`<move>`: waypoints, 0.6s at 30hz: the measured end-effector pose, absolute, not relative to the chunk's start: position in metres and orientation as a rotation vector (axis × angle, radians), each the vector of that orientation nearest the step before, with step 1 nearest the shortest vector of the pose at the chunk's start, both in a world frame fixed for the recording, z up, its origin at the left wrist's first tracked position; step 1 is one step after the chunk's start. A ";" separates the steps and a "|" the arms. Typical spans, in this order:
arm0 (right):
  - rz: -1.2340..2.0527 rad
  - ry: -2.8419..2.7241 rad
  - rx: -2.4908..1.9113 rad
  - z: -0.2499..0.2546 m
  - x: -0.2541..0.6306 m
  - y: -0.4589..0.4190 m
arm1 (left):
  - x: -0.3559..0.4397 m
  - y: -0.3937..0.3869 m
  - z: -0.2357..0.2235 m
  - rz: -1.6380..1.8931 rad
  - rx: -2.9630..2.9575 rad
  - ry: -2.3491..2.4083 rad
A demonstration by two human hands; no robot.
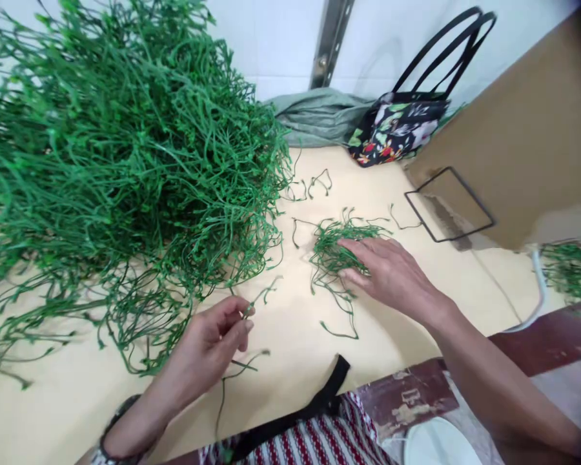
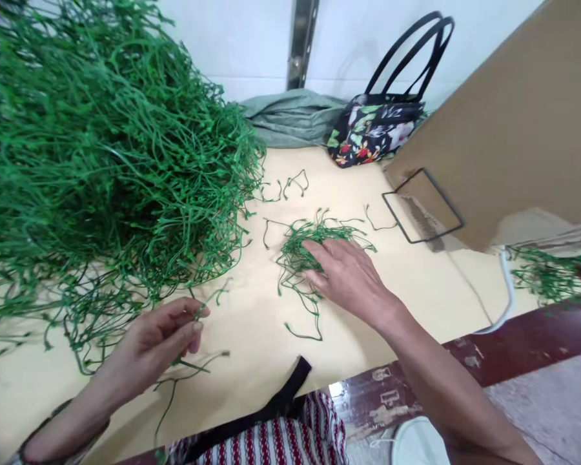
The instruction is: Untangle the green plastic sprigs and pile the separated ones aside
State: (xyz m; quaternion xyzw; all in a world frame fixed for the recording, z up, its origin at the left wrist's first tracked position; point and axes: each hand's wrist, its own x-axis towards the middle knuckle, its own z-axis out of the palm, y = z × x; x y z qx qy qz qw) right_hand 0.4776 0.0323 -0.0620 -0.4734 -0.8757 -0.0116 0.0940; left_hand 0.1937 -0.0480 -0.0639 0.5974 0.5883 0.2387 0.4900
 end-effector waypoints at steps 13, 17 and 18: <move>-0.118 -2.623 -1.186 -0.087 0.464 0.085 | 0.242 -0.033 -0.071 0.518 2.426 1.505; -0.032 -2.457 -1.000 -0.088 0.473 0.088 | 0.263 -0.010 -0.061 0.576 2.270 1.481; -0.018 -2.422 -0.959 -0.086 0.474 0.087 | 0.269 -0.002 -0.060 0.583 2.211 1.512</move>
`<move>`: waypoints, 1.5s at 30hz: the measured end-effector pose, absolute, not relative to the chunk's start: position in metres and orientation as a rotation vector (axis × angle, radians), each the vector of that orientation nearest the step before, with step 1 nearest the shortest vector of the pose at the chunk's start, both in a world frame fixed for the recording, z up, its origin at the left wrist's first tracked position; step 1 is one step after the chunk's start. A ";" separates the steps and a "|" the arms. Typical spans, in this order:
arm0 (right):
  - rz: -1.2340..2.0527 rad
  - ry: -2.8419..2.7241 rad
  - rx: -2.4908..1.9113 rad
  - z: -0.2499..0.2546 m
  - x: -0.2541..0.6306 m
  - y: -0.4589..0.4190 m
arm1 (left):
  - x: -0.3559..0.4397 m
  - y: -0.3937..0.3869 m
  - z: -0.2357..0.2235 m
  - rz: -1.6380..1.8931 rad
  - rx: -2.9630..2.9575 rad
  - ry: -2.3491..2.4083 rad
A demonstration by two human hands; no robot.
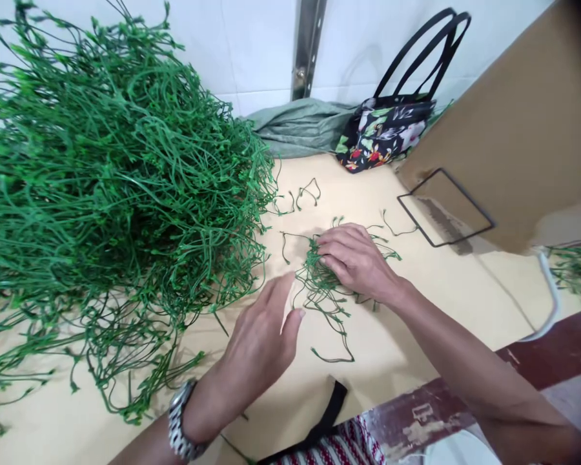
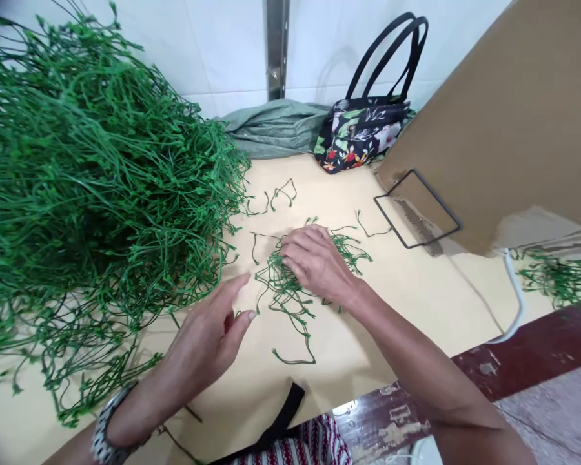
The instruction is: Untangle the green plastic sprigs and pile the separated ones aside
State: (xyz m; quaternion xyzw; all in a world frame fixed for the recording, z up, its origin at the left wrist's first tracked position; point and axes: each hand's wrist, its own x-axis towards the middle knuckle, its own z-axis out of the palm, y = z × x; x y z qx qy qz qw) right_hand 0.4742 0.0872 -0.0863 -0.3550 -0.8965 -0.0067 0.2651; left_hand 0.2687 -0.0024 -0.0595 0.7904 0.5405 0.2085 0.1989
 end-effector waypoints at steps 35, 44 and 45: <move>0.150 -2.678 -1.402 -0.087 0.503 0.032 | 0.312 0.055 -0.083 0.652 1.481 1.311; -0.068 -2.728 -1.560 -0.105 0.513 0.055 | 0.296 0.032 -0.048 0.586 2.003 1.287; -0.104 -2.726 -1.578 -0.101 0.515 0.055 | 0.288 0.021 -0.042 0.555 2.051 1.237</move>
